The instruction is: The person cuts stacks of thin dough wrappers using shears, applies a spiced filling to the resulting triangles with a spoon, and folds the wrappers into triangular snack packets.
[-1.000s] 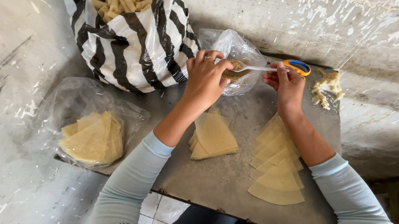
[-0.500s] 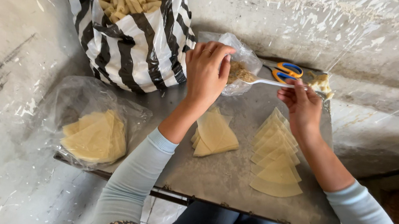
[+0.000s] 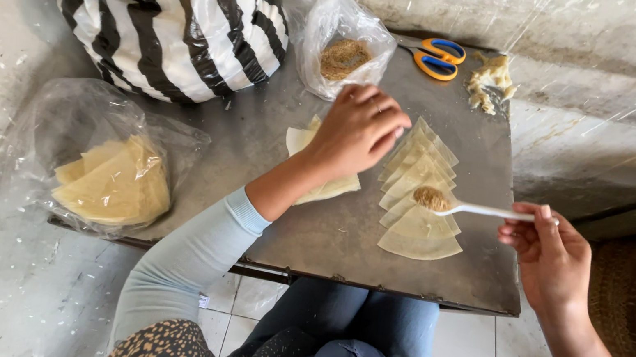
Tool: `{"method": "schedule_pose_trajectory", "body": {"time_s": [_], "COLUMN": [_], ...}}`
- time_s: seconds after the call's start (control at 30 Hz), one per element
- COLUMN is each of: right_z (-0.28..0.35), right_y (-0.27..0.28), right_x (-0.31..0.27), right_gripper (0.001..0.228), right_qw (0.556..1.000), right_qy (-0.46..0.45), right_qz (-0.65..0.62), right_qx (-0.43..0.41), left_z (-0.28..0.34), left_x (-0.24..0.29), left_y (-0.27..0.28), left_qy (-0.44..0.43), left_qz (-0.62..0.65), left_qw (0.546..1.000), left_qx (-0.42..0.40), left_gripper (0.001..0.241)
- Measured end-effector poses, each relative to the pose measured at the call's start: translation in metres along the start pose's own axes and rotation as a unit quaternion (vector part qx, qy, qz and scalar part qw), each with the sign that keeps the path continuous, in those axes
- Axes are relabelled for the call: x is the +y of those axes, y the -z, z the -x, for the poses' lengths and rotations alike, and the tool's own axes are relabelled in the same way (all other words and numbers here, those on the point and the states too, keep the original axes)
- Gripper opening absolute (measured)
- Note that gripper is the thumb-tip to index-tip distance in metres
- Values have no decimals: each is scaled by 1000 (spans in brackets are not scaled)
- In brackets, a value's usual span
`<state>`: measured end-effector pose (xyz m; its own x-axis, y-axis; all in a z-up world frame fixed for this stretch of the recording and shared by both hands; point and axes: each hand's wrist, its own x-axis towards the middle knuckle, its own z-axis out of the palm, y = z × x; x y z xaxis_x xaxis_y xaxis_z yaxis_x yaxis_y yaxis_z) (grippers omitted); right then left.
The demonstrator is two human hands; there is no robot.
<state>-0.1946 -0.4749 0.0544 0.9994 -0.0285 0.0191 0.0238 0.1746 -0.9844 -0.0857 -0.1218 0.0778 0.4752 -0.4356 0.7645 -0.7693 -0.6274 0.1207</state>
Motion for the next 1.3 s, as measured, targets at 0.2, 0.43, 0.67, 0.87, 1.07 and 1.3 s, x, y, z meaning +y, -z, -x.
{"method": "schedule_pose_trajectory", "body": {"time_s": [0.2,0.43,0.67,0.87,1.07,1.3], "right_z": [26,32,33,35,36,36], "right_y": [16,18,14,10,8,7], "right_x": [16,32,32,32,29,30], "right_gripper": [35,31,29,30,31,29], "right_qw": [1000,999,998,997,997,996], "right_qy": [11,29,30,38,38,43], "right_qz": [3,32,36,40,48,44], "right_qx": [-4,18,41,57,57,68], "left_z": [19,26,28,29,35,38], "left_x": [30,52,73,75,80,79], "left_y": [-16,-14,-6,-10,-14,-17], "left_qy": [-68,-81,-70,-79,-100,-99], "left_qz": [78,153,189,164,137,116], "left_qw": [994,980,966,970,969,977], "left_qx": [-40,-96,-159,-161,-180,-147], "left_gripper": [12,17,13,13,17,14]}}
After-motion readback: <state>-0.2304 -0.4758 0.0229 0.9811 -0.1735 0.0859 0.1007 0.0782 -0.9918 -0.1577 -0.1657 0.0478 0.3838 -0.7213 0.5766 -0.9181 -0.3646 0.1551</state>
